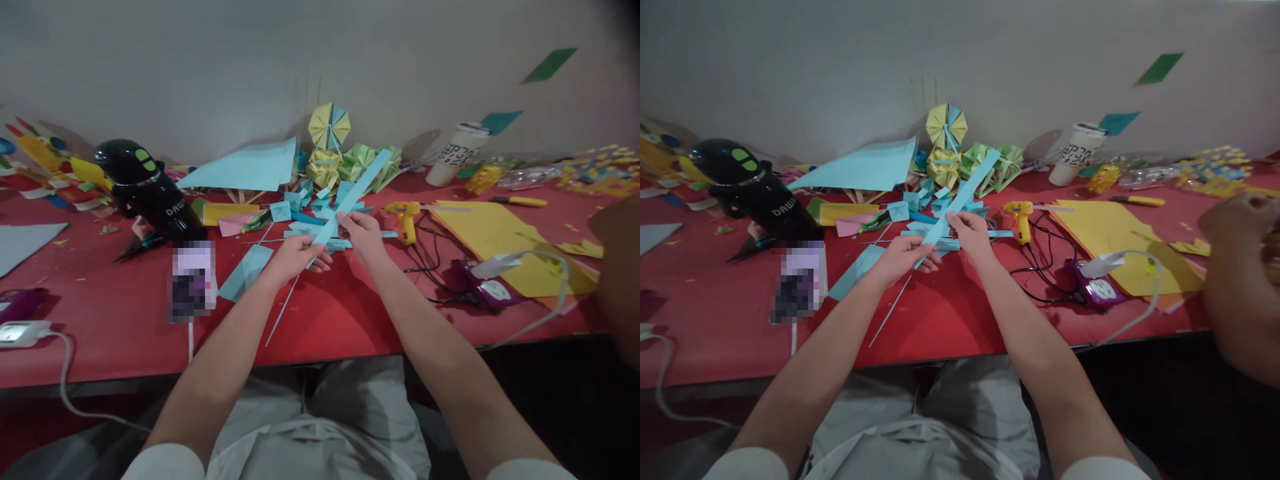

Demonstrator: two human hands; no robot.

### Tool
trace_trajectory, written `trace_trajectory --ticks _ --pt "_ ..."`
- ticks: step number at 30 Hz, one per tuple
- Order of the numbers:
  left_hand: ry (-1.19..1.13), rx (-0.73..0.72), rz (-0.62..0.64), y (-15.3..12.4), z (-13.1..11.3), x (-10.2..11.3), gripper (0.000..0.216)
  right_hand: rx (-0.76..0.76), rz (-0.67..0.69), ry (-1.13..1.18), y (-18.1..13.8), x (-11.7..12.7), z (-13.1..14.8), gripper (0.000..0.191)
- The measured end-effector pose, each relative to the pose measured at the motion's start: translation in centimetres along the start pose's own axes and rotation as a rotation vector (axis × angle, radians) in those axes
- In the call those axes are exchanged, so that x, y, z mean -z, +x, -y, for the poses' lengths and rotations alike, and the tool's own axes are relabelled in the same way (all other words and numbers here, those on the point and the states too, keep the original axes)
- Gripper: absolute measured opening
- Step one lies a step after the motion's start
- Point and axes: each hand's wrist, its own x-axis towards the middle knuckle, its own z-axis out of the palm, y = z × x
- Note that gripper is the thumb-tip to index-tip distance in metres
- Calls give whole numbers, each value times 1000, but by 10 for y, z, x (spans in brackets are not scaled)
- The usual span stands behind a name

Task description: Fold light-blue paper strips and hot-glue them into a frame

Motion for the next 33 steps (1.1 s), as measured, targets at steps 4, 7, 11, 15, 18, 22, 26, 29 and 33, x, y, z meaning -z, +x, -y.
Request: trace_trajectory --ticks 4,7,11,15,18,22,26,29,33 --pt "5 50 36 -2 -1 0 14 17 -79 11 6 7 -3 52" --pt "23 80 72 -3 -1 0 13 42 -156 50 12 14 -4 51" --pt "73 129 159 -4 -1 1 13 55 -247 78 20 27 -4 51" --pt "101 172 233 -8 -2 4 10 52 -343 99 27 39 -5 50" --pt "122 219 334 -13 -5 5 10 72 -383 129 29 43 -7 50" --pt "172 227 368 -15 -4 3 15 57 -374 100 26 39 -7 51" --pt "234 54 245 -8 6 2 24 29 -340 49 21 30 -6 55" --pt "285 -38 189 -2 13 4 25 36 -339 41 19 27 -6 56" --pt "302 -68 132 -1 16 6 18 35 -341 56 19 26 -6 53"
